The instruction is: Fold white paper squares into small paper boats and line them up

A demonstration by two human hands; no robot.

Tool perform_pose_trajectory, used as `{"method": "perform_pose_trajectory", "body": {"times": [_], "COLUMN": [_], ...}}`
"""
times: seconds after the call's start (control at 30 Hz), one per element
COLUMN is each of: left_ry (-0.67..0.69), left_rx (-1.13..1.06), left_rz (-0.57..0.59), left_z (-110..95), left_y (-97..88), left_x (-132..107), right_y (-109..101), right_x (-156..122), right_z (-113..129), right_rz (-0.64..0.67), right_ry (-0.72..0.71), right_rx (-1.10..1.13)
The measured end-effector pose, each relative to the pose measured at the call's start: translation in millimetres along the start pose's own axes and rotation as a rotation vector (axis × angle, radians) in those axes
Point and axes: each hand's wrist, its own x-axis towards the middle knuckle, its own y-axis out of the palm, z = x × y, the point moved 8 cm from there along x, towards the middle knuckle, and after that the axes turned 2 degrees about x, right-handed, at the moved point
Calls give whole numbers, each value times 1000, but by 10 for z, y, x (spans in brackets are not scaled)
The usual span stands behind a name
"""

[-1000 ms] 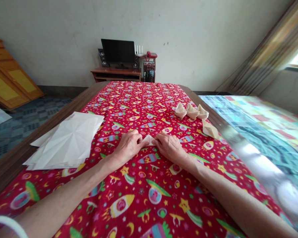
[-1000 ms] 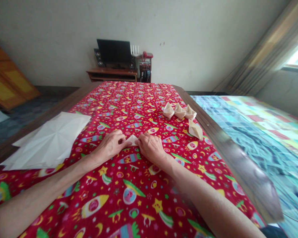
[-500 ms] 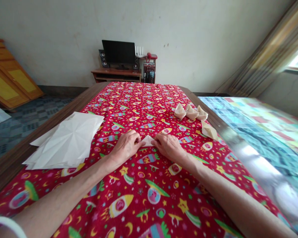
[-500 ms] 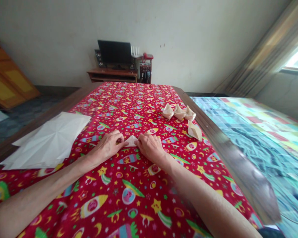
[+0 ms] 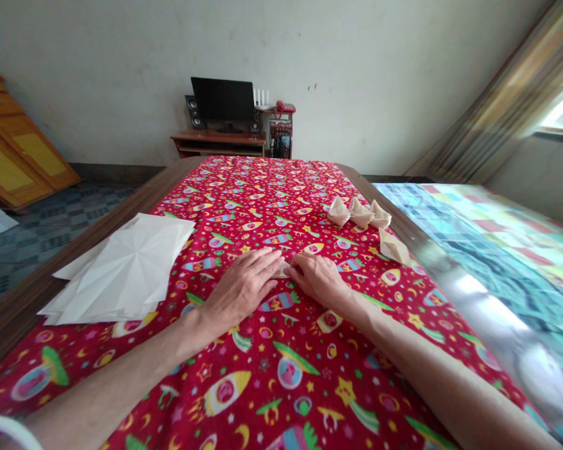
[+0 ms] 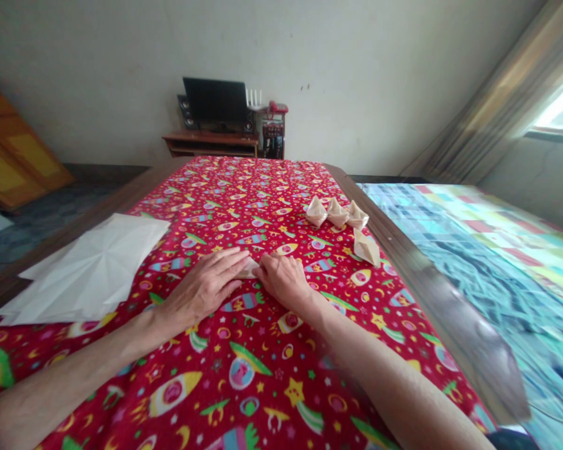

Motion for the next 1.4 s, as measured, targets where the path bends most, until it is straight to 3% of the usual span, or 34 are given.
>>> {"method": "perform_pose_trajectory", "body": {"times": [0.07, 0.2, 0.43, 0.6, 0.77, 1.03, 1.23, 1.4], "left_ry": [50, 3, -13, -18, -1, -24, -17, -125], "left_rx": [17, 24, 47, 32, 33, 129, 112, -22], "left_rz": [93, 224, 275, 258, 238, 231, 119, 29], "left_z": [-118, -132, -114, -108, -60, 51, 99, 248], "left_y": [49, 149, 171, 130, 66, -6, -39, -83], "left_x": [-48, -159, -170, -168, -203, -216, -223, -140], "right_y": [-8, 19, -67, -40, -16, -51, -43, -35], "right_x": [-2, 0, -125, -252, -245, -253, -239, -222], "right_z": [-1, -38, 54, 239, 147, 89, 56, 59], "right_rz": [-6, -31, -231, -127, -44, -73, -58, -84], "right_ry": [-1, -10, -141, -357, -370, -362, -336, -314], "right_rx": [4, 46, 16, -110, -89, -54, -66, -87]}}
